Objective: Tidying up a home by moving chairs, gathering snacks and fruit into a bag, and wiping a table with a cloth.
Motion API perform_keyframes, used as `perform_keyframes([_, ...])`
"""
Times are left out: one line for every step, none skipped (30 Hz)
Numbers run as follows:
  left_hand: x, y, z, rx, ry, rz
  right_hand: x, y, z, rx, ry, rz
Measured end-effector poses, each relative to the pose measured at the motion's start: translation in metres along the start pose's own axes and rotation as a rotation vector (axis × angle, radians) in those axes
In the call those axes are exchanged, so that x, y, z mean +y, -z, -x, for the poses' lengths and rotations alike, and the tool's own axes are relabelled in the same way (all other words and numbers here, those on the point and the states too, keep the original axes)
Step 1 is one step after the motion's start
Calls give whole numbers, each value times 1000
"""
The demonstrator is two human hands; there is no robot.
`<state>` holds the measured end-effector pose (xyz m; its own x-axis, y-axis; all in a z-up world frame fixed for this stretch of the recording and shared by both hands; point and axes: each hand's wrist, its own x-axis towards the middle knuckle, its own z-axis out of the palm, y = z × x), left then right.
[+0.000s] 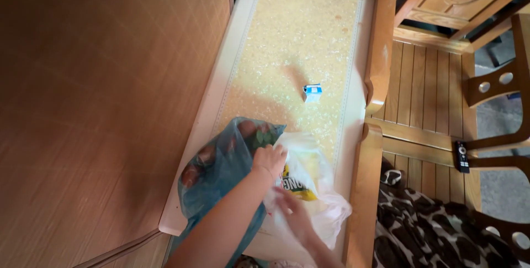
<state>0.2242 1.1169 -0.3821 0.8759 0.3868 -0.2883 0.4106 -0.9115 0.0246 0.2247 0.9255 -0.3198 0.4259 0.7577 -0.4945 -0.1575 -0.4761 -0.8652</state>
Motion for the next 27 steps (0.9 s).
perform_keyframes([0,13,0,-4,-6,0,11,11,-5,5,-4,-4])
perform_keyframes([0,26,1,190,-7,46,21,22,-9,145,-223,-174])
perform_keyframes([-1,40,0,385,-6,91,31,33,-15,282,-438,-346])
perform_keyframes([2,53,3,383,-10,90,9,39,-11,285,-439,-350])
perform_keyframes([4,67,6,390,-30,90,-14,46,-8,264,-469,-280])
perform_keyframes([6,82,10,398,-49,91,-37,52,-4,242,-498,-210])
perform_keyframes([4,88,12,398,-51,87,-24,69,-16,243,-496,-214])
perform_keyframes([2,94,15,462,-18,56,-11,85,-27,271,-411,-212])
perform_keyframes([0,99,19,525,17,26,3,100,-38,299,-327,-208])
perform_keyframes([-8,99,23,525,15,24,24,119,-55,299,-326,-211])
perform_keyframes([-16,100,26,398,41,37,43,137,-73,371,-257,-120])
perform_keyframes([-24,100,30,272,66,50,62,155,-92,443,-187,-29])
perform_keyframes([-29,105,35,272,69,48,66,167,-101,440,-185,-30])
perform_keyframes([-34,109,41,165,73,81,71,178,-111,484,-212,37])
perform_keyframes([-38,111,47,56,79,116,76,189,-119,526,-241,105])
perform_keyframes([-38,114,51,54,83,115,79,180,-123,521,-241,105])
perform_keyframes([-37,117,56,49,98,155,82,170,-128,473,-220,99])
perform_keyframes([-37,120,60,44,113,195,85,161,-133,425,-199,92])
perform_keyframes([-35,122,63,44,120,195,68,143,-123,418,-198,93])
perform_keyframes([-33,125,66,50,116,187,52,125,-114,364,-284,103])
perform_keyframes([-30,127,70,56,112,179,36,108,-104,309,-371,113])
perform_keyframes([-29,130,72,54,119,180,43,103,-109,303,-370,116])
perform_keyframes([-27,132,75,62,123,192,50,96,-112,305,-402,68])
perform_keyframes([-26,135,78,70,127,205,57,90,-115,308,-434,21])
perform_keyframes([-25,138,81,66,130,205,56,90,-116,304,-437,21])
perform_keyframes([-25,141,84,59,127,190,54,90,-118,308,-434,-46])
perform_keyframes([-23,144,86,54,121,175,51,92,-120,316,-427,-111])
